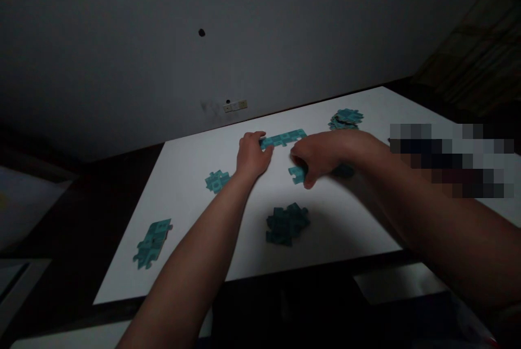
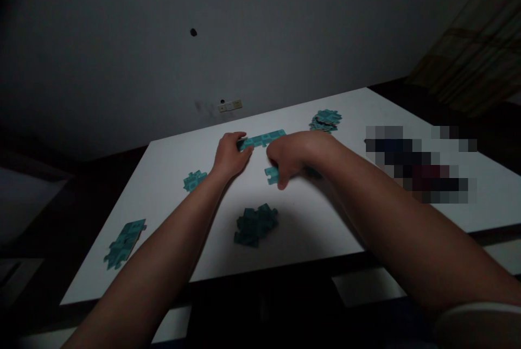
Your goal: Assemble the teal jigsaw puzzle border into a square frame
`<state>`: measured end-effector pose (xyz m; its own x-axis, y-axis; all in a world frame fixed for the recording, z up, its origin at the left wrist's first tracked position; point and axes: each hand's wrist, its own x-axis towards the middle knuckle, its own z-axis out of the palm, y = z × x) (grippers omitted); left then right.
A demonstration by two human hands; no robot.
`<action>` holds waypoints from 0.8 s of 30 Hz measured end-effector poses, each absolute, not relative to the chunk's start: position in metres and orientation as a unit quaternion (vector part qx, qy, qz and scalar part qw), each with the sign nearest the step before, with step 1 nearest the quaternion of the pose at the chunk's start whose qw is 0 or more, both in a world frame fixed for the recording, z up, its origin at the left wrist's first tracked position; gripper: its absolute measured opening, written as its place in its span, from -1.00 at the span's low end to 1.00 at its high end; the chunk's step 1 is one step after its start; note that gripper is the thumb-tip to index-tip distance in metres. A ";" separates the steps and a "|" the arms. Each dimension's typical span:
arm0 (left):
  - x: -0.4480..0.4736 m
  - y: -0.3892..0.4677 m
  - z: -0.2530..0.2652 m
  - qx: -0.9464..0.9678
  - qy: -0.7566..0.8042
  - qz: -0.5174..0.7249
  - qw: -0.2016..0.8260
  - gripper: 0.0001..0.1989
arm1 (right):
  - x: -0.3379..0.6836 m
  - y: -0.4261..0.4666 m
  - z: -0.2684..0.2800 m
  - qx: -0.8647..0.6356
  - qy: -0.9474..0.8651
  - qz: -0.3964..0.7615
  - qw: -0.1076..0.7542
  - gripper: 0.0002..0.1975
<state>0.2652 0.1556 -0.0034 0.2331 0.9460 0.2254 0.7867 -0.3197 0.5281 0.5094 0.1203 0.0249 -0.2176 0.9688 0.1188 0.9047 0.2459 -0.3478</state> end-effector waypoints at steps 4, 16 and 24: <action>0.264 0.157 0.000 0.739 0.577 0.310 0.156 -0.59 | 0.507 0.122 0.058 -0.472 -0.841 0.265 0.000 -0.75; 0.256 0.178 -0.009 0.658 0.537 0.470 0.239 -0.74 | 0.507 0.169 0.002 -0.531 -0.757 0.184 0.334 -0.60; 0.219 0.176 0.005 0.602 0.710 0.322 0.172 -0.76 | 0.508 0.161 0.002 -0.525 -0.841 0.051 0.118 -0.54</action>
